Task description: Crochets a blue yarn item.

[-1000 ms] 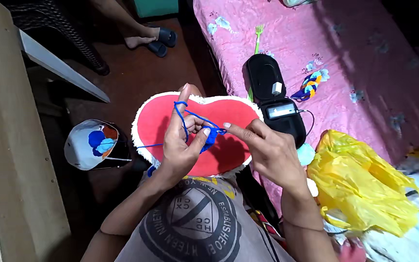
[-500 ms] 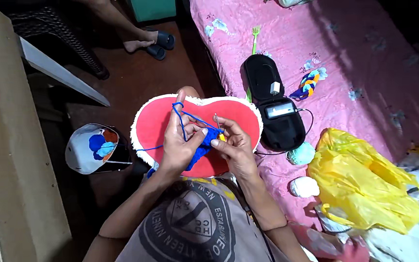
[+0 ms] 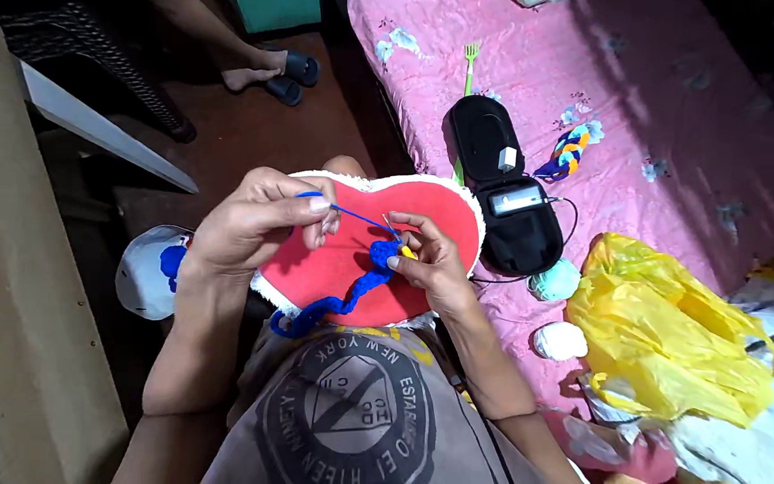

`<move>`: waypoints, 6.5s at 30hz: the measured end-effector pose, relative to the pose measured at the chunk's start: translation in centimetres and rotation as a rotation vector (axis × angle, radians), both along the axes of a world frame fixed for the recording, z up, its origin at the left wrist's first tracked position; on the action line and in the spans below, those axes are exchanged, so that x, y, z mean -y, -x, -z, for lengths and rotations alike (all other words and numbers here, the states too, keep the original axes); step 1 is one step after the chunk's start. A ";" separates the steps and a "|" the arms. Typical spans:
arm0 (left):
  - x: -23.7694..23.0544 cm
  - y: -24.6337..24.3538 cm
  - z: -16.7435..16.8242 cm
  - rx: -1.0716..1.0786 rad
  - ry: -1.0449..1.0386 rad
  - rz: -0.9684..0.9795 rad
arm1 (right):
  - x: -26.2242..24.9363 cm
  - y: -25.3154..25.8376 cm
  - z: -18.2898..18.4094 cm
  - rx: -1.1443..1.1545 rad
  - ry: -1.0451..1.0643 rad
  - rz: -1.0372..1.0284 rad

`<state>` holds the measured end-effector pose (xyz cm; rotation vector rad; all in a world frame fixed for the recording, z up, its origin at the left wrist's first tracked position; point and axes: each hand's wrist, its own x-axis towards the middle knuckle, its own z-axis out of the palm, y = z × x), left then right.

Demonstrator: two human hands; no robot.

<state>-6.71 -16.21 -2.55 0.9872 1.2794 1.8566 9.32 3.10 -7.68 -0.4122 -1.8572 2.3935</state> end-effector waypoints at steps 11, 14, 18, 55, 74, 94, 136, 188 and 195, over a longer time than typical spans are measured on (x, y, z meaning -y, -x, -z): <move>-3.4 0.1 3.0 -0.106 0.100 -0.233 | 0.8 -1.2 0.1 -0.195 -0.284 0.085; -2.8 -1.0 2.8 -0.185 0.136 -0.199 | 0.4 -1.5 0.5 -0.159 -0.485 0.075; -2.0 -4.2 1.9 -0.541 0.144 -0.327 | 0.6 -1.4 0.5 -0.139 -0.674 0.114; -3.5 -8.3 2.8 -0.193 0.221 -0.491 | -4.6 -1.0 -6.9 -0.412 -1.616 -0.300; -5.0 -10.0 4.8 -0.158 0.093 -0.686 | 1.7 -1.6 -1.8 -0.129 -0.966 0.102; -3.4 -8.0 3.3 -0.068 0.225 -0.484 | -2.4 -2.3 -4.2 -0.379 -1.451 0.007; -3.0 -8.1 3.5 -0.147 -0.016 -0.714 | 0.9 0.1 0.6 -0.632 -1.168 0.288; -4.7 -9.8 5.3 0.071 -0.186 -0.667 | 1.5 0.0 1.2 -0.479 -0.486 0.222; -3.6 -8.5 5.1 -0.039 -0.117 -0.645 | 0.6 0.2 1.3 -0.617 -0.924 0.250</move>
